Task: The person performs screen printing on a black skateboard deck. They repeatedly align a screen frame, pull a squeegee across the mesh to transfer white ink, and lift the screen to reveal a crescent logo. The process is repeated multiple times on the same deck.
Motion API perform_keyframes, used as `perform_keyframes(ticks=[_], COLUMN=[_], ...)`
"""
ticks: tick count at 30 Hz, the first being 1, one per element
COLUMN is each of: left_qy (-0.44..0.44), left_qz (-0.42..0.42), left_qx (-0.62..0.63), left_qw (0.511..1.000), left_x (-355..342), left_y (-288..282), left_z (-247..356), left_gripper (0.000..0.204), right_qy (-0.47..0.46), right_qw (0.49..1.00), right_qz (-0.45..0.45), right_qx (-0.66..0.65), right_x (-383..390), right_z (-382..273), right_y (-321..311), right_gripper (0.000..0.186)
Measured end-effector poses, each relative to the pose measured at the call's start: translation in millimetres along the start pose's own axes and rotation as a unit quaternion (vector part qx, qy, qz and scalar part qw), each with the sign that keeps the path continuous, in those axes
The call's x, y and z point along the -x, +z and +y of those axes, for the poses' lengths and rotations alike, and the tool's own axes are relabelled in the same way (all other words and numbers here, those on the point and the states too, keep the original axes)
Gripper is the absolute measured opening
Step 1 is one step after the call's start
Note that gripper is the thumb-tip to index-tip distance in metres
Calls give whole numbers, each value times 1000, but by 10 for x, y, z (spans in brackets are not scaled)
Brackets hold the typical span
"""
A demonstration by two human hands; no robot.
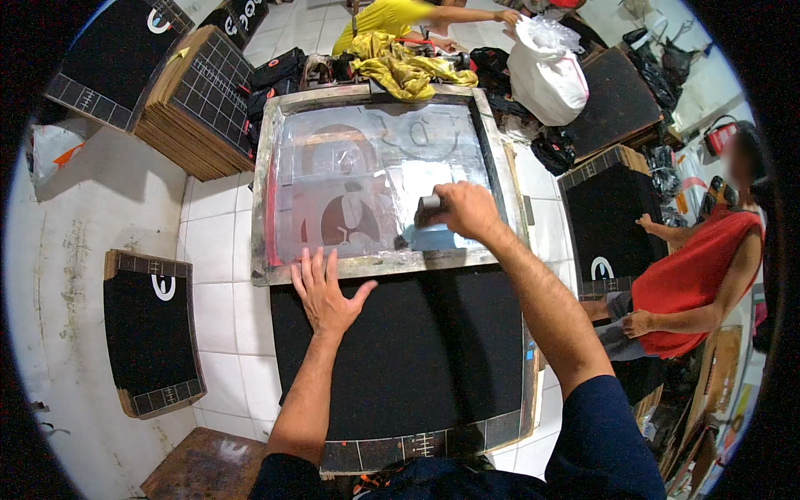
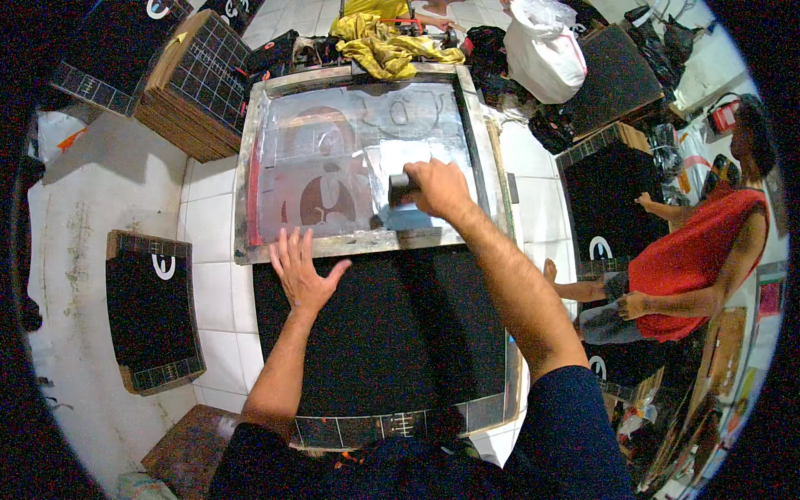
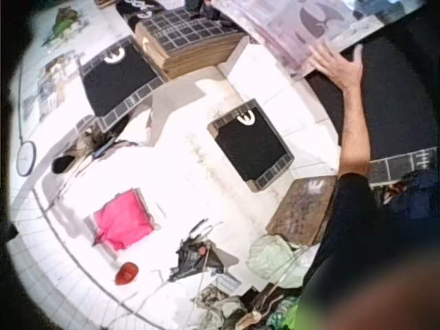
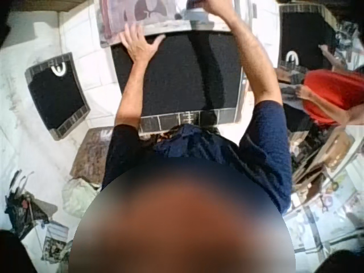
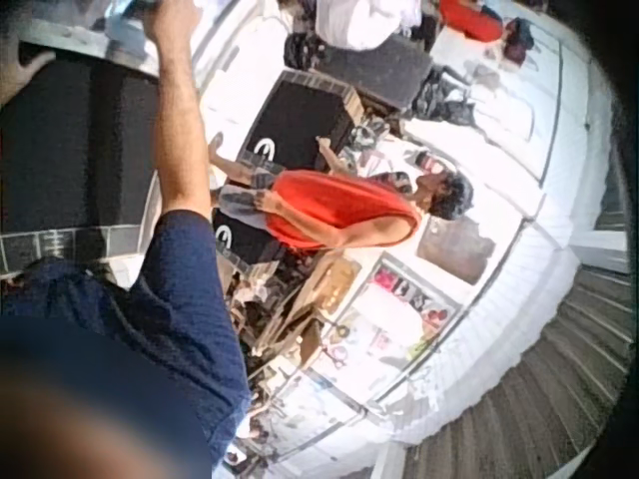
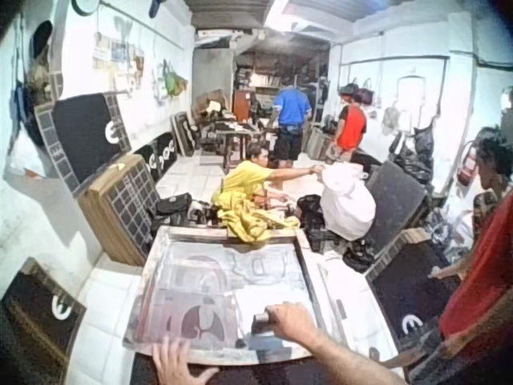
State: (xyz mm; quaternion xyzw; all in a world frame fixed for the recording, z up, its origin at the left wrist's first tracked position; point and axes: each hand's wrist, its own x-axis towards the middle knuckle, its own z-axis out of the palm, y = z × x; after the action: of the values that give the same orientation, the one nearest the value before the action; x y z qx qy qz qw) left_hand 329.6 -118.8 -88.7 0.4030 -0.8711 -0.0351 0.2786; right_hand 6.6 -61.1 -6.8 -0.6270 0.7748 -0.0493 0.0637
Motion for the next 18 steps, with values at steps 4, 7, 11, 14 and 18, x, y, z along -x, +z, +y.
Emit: perform_keyframes(ticks=[4,7,11,14,18], left_qy=[-3,-3,-7,-9,-20], left_qz=[-39,-48,-59,-63,-73], left_qx=[-33,-47,-47,-44,-43], left_qw=[999,998,997,997,996], left_x=[-27,-24,-8,-16,-25], left_y=[63,43,41,48,41], left_z=[4,5,15,14,22], left_gripper=[87,90,90,90,88], right_qy=[30,16,12,10,-1], right_qw=[985,973,977,984,991], right_qz=[165,228,209,173,135], right_qx=[38,27,45,40,3], right_x=[-620,-943,-665,11,275], right_z=[171,306,207,-135,-229], right_y=[-13,134,222,143,18], right_gripper=[34,31,25,20,30])
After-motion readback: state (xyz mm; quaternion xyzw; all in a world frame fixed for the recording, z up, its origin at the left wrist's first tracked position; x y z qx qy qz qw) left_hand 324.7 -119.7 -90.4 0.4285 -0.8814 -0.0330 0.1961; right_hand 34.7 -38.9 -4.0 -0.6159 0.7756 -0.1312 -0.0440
